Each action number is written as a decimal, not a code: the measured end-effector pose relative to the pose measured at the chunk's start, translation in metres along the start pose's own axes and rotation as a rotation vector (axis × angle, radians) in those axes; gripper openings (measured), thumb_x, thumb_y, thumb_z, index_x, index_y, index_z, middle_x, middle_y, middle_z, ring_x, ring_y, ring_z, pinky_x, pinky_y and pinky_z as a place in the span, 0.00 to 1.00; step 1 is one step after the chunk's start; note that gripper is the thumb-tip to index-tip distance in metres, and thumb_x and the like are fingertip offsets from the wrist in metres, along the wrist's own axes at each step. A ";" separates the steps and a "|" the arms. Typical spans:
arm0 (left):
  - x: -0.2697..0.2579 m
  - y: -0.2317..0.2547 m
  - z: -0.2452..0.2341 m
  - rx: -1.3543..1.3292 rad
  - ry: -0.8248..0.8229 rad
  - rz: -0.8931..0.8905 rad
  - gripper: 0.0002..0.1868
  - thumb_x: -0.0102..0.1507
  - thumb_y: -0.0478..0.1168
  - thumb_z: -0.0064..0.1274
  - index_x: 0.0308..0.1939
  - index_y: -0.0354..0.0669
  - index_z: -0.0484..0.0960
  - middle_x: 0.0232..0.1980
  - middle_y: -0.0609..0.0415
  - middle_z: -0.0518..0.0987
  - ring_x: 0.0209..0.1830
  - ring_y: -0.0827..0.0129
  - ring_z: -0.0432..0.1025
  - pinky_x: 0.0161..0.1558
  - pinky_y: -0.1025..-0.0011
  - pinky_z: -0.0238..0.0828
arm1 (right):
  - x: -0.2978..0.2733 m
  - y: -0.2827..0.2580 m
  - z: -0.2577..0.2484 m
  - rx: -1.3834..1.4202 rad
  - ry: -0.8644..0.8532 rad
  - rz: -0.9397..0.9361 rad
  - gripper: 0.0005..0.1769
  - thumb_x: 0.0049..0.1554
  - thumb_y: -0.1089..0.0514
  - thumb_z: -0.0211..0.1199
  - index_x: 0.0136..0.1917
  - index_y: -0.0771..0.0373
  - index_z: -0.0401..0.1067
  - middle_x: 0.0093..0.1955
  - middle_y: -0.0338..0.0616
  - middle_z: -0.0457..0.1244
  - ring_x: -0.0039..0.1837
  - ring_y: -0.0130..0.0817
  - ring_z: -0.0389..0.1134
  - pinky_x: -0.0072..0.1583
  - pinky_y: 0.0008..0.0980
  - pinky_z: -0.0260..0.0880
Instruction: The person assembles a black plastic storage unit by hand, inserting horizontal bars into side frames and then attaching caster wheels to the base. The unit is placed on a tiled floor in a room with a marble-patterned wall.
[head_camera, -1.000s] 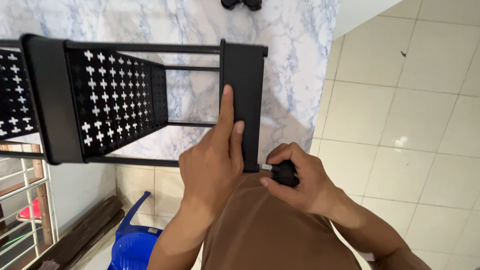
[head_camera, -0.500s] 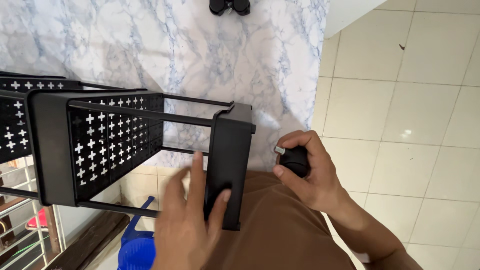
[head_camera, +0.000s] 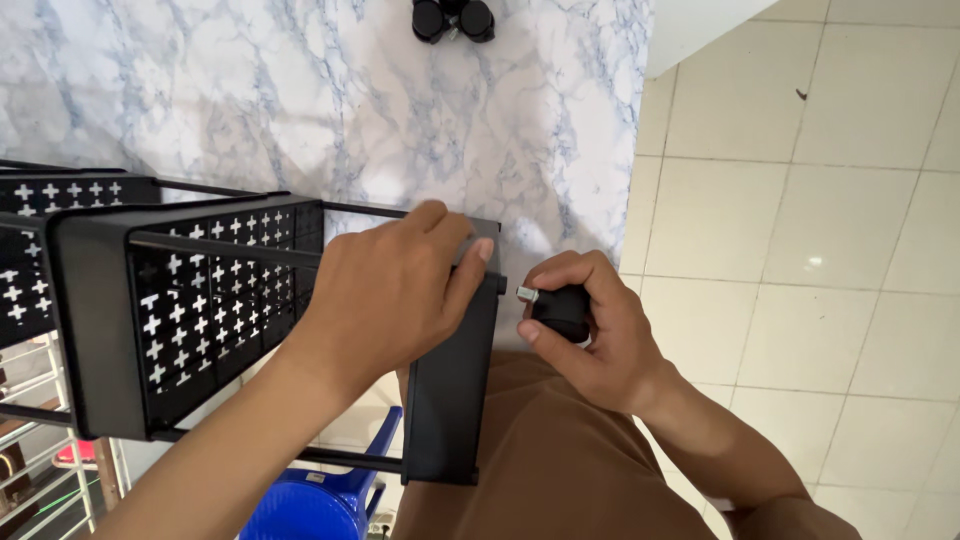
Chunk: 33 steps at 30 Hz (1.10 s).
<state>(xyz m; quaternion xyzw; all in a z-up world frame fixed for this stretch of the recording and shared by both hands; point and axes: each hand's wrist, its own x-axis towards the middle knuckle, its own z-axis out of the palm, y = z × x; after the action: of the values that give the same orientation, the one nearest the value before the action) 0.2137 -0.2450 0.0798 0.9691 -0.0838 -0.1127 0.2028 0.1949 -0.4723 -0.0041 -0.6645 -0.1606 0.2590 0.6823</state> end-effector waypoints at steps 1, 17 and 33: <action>0.002 -0.003 0.001 -0.021 -0.032 0.015 0.15 0.67 0.45 0.50 0.30 0.42 0.82 0.28 0.53 0.76 0.21 0.55 0.74 0.21 0.60 0.67 | 0.001 0.001 0.000 -0.044 0.001 -0.023 0.19 0.59 0.66 0.66 0.59 0.63 0.62 0.57 0.45 0.64 0.49 0.23 0.69 0.48 0.23 0.70; 0.006 -0.012 0.007 -0.053 -0.044 0.065 0.17 0.67 0.43 0.50 0.24 0.43 0.79 0.28 0.54 0.74 0.13 0.59 0.68 0.14 0.64 0.61 | 0.010 0.012 0.000 -0.121 -0.063 -0.076 0.21 0.57 0.64 0.69 0.58 0.63 0.61 0.53 0.49 0.66 0.42 0.25 0.65 0.43 0.24 0.65; 0.005 -0.017 0.009 -0.084 -0.059 0.113 0.16 0.66 0.41 0.50 0.23 0.44 0.76 0.28 0.55 0.71 0.12 0.62 0.68 0.14 0.64 0.61 | 0.025 0.016 -0.016 -0.374 -0.246 -0.281 0.25 0.56 0.60 0.69 0.58 0.63 0.57 0.50 0.50 0.67 0.35 0.40 0.69 0.35 0.33 0.66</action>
<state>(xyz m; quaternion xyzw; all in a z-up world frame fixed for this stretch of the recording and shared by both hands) 0.2178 -0.2343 0.0638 0.9497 -0.1395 -0.1332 0.2467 0.2224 -0.4715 -0.0242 -0.7138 -0.3780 0.2065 0.5522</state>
